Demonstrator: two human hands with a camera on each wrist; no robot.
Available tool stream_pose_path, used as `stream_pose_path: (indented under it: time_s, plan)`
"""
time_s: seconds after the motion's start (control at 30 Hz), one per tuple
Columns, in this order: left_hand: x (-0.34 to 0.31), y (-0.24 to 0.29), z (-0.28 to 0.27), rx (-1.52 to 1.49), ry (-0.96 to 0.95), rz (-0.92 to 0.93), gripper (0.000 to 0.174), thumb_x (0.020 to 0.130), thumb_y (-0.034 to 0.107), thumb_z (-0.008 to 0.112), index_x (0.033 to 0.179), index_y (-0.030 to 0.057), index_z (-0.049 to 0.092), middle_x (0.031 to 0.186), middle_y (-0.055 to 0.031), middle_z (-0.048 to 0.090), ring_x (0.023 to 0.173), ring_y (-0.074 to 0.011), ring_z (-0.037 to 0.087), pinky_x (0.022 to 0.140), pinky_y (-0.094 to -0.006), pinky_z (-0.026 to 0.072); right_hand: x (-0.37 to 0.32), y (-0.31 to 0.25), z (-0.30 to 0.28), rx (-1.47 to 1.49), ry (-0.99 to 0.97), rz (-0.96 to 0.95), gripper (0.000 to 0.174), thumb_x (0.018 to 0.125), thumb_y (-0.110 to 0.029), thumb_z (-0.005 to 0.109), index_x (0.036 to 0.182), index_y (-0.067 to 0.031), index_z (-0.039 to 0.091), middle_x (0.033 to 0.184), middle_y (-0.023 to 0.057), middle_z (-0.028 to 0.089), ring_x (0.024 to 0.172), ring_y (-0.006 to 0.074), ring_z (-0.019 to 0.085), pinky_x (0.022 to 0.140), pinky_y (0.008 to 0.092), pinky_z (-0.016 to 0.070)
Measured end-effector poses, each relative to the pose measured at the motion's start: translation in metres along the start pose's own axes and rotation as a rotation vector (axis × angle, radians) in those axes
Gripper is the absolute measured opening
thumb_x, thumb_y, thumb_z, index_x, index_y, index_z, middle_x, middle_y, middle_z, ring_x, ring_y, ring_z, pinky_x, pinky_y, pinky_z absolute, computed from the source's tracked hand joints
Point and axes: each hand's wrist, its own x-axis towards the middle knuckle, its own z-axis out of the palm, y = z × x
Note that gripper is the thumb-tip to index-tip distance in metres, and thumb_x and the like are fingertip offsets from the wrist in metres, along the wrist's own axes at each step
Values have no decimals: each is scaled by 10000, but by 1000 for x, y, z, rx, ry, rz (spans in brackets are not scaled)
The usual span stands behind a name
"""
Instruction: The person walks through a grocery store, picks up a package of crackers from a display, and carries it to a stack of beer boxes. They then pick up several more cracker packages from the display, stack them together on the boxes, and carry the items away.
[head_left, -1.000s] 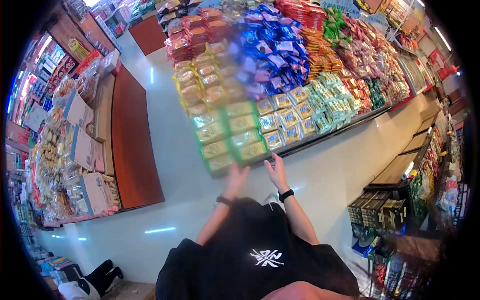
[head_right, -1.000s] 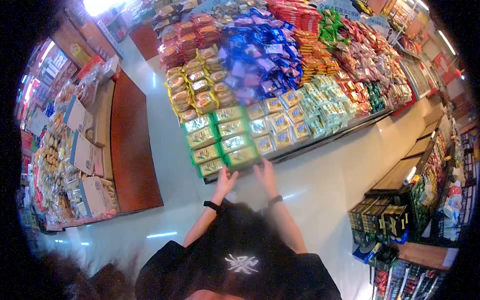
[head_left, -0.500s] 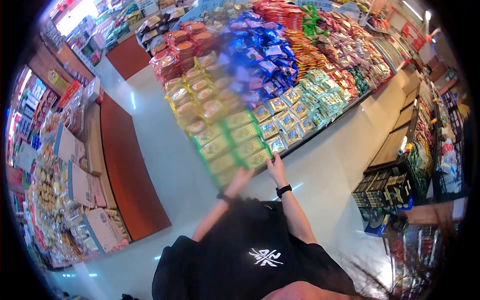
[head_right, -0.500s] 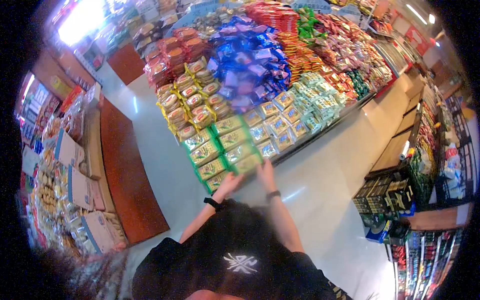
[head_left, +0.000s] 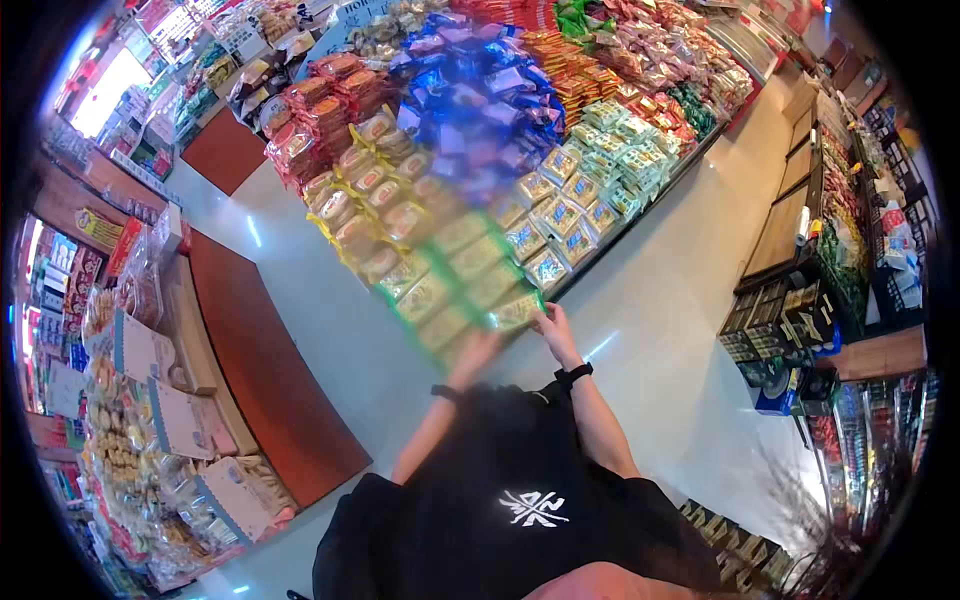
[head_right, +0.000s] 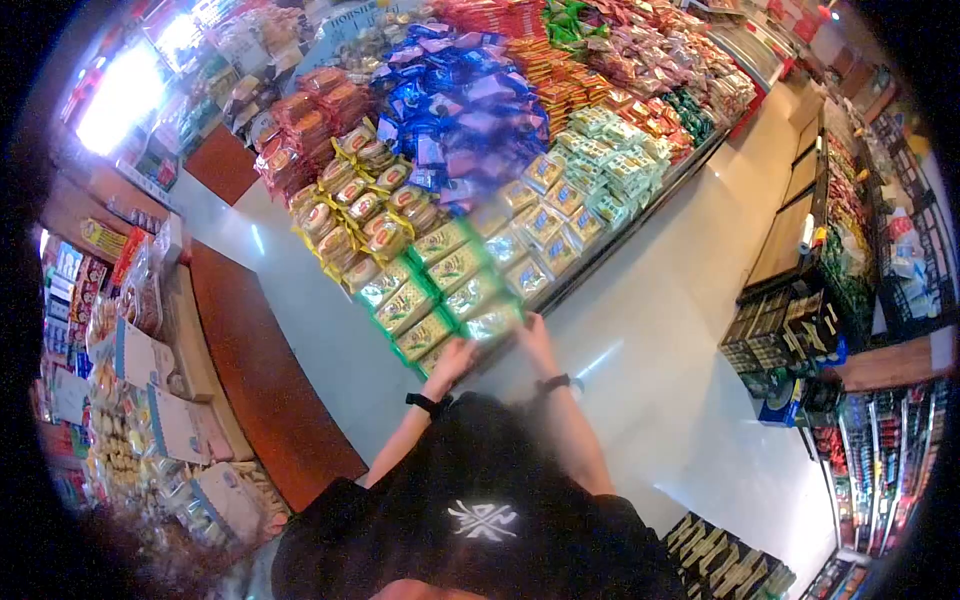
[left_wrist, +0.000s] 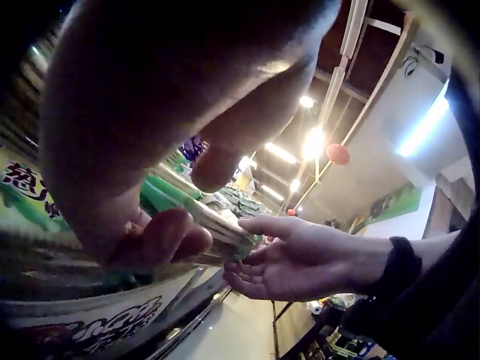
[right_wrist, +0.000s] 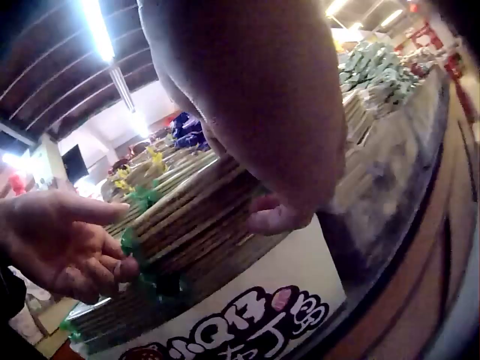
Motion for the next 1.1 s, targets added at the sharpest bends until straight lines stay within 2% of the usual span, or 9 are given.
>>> stream_pose_path:
  time_s: [0.07,0.37,0.53,0.63,0.73,0.8,0.9,0.93,1.1]
  plan:
    - [-1,-1,0,39,10,10,456,975,355,539,1168,-57,513,912,-98,645,761,-140,592,661,-272,490,-4,-6,-3,107,-101,74,392,928,-215,630,1242,-18,502,1085,98,606,951,171,616,849,307,523]
    - [7,-40,21,85,157,125,500,976,353,524,1243,-61,435,936,-125,649,740,-161,614,659,-292,500,-28,-16,-5,138,-82,142,432,916,-160,634,1269,12,452,1180,125,576,1031,214,610,914,379,519]
    - [2,-22,21,182,182,153,499,970,361,538,1220,-57,434,885,-126,651,724,-159,621,634,-302,500,-30,-3,-15,195,-44,88,452,910,-131,635,1277,14,417,1188,143,578,1038,235,615,914,383,525]
    - [17,-41,30,171,150,233,519,957,387,558,1211,-49,437,855,-113,655,700,-150,620,629,-300,497,-34,3,-25,223,-18,47,461,913,-120,623,1290,20,398,1184,160,581,1036,241,621,913,377,527]
    - [12,-24,31,154,60,180,546,924,428,600,1187,-30,463,826,-98,655,692,-143,621,620,-301,497,-41,13,-39,215,22,7,477,917,-112,610,1308,29,375,1176,173,583,1028,244,628,914,376,527]
    - [-16,24,33,164,87,221,603,884,514,617,1154,-16,523,796,-93,654,696,-174,631,626,-320,507,-46,15,-49,227,43,-9,486,920,-108,602,1321,29,364,1174,175,584,1026,245,630,916,378,526]
    - [-18,38,44,365,32,127,675,883,573,566,1176,-35,550,867,-145,685,779,-260,662,711,-372,521,-57,14,-65,290,56,8,494,924,-101,592,1341,18,357,1180,167,584,1033,244,626,922,382,524]
    - [-11,32,49,444,17,165,726,894,589,521,1241,-49,528,1005,-206,685,893,-338,665,799,-427,508,-63,15,-69,301,65,26,495,926,-98,588,1349,12,356,1184,163,583,1036,244,624,926,385,522]
    - [-21,73,84,427,-110,67,731,912,582,495,1272,-55,501,1174,-252,624,1068,-364,620,909,-437,470,-84,37,-107,267,39,54,461,956,-118,544,1372,-17,373,1229,130,566,1091,226,595,958,393,503]
